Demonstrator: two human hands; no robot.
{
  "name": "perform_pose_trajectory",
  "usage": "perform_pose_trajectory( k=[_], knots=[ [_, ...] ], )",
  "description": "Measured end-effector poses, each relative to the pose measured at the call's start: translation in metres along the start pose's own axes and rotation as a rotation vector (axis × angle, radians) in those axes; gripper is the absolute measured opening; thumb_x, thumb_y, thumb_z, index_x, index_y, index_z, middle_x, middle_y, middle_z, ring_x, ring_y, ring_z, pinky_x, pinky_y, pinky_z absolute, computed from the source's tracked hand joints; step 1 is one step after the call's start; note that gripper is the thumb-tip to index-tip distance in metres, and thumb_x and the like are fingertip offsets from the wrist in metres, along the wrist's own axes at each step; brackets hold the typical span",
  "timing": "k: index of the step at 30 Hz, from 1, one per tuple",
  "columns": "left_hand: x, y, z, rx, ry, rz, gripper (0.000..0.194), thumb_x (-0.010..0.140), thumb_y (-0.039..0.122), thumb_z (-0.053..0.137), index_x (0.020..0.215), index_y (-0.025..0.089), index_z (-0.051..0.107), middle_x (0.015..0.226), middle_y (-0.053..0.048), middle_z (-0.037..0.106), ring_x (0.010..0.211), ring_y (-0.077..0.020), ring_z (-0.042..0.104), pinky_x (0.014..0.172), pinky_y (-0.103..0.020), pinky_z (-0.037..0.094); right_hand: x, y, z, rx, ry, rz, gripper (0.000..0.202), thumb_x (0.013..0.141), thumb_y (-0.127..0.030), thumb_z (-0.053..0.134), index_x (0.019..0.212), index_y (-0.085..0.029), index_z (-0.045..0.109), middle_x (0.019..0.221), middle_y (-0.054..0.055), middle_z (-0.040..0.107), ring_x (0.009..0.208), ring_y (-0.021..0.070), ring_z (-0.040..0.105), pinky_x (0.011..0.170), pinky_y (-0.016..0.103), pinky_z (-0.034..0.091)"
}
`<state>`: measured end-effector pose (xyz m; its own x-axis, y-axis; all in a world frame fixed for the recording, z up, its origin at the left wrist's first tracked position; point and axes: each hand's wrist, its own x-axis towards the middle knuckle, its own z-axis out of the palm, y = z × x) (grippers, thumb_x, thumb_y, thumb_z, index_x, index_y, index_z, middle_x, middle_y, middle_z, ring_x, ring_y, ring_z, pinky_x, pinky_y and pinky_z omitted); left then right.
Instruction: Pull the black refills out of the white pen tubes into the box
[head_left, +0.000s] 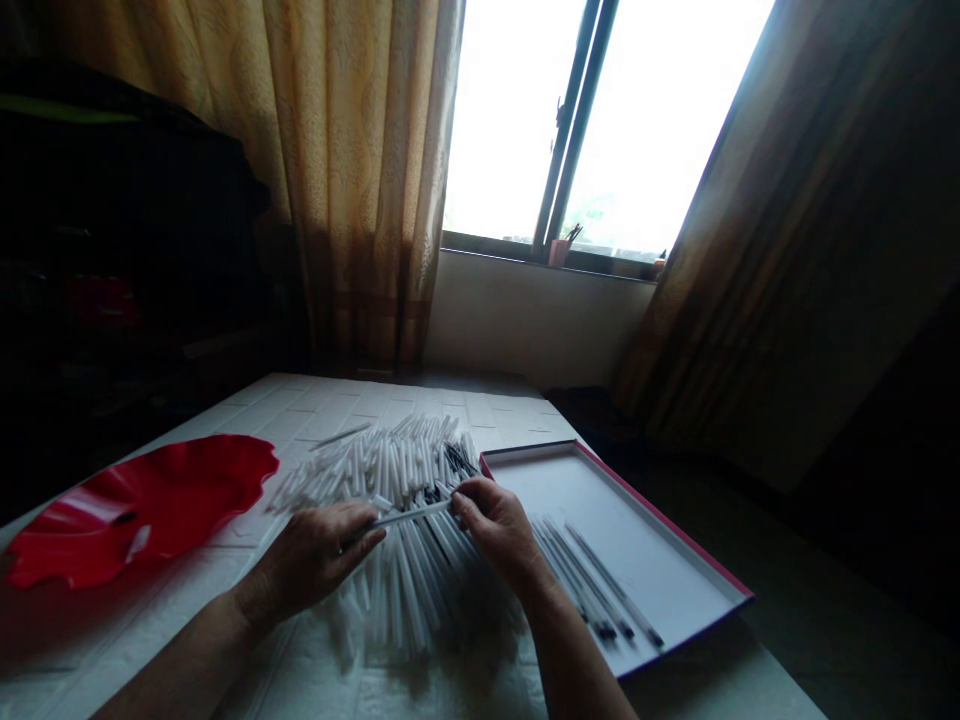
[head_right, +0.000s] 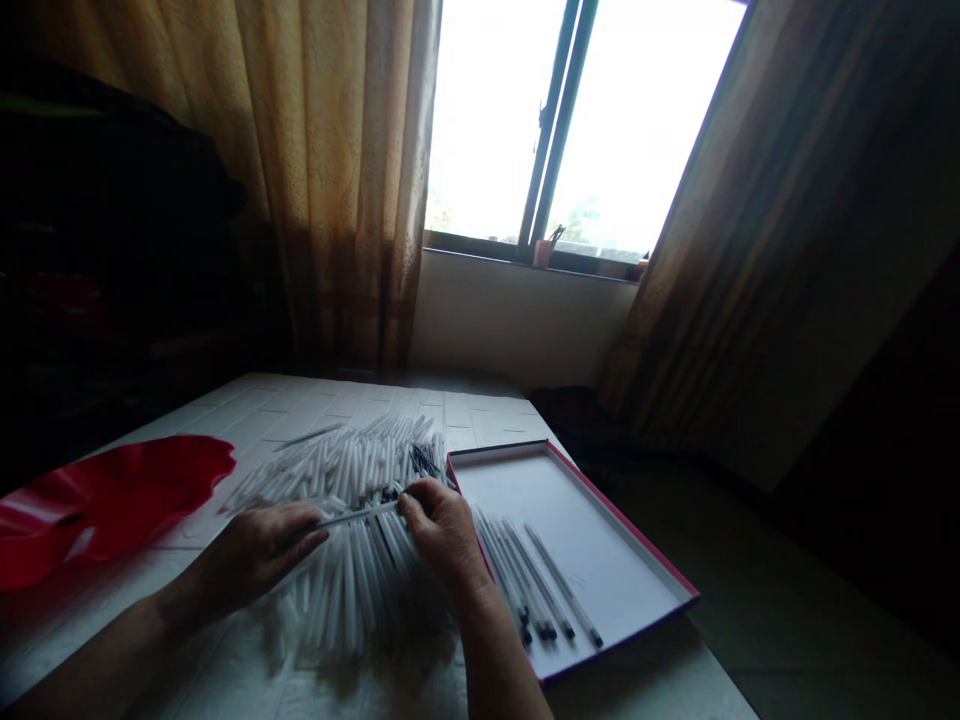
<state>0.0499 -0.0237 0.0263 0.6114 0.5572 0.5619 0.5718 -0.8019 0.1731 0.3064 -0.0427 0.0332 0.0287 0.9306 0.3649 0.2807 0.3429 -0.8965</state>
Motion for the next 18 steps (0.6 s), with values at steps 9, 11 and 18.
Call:
perform_pose_trajectory(
  k=[9,11,18],
  knots=[
    [-0.0012,-0.0002,0.0018,0.006,0.014,0.006,0.033,0.103,0.038,0.040,0.085,0.021,0.062,0.073,0.001,0.067,0.061,-0.0144,0.066,0.055,-0.023,0.045,0.0029,0.0076,-0.0032,0.011,0.027,0.024,0.030,0.084,-0.047,0.059,0.079,-0.018,0.067,0.065,0.003,0.069,0.053,0.0151,0.060,0.052,0.026,0.048],
    [0.0000,0.0012,-0.0003,0.004,0.008,0.010,0.032,0.103,0.036,0.042,0.084,0.021,0.063,0.072,0.002,0.067,0.059,-0.0136,0.066,0.054,-0.022,0.045,0.0026,0.0077,-0.0036,0.006,0.032,0.016,0.027,0.082,-0.045,0.063,0.077,-0.018,0.069,0.066,0.003,0.069,0.056,0.0158,0.061,0.053,0.026,0.049],
    [0.0017,0.0026,-0.0033,0.002,-0.022,0.014,0.031,0.102,0.034,0.042,0.083,0.021,0.062,0.071,0.001,0.066,0.060,-0.0147,0.068,0.054,-0.022,0.046,0.0005,0.0037,-0.0020,0.006,0.008,-0.007,0.019,0.077,-0.035,0.065,0.082,-0.018,0.074,0.073,0.004,0.073,0.066,0.0180,0.066,0.060,0.027,0.052]
  ],
)
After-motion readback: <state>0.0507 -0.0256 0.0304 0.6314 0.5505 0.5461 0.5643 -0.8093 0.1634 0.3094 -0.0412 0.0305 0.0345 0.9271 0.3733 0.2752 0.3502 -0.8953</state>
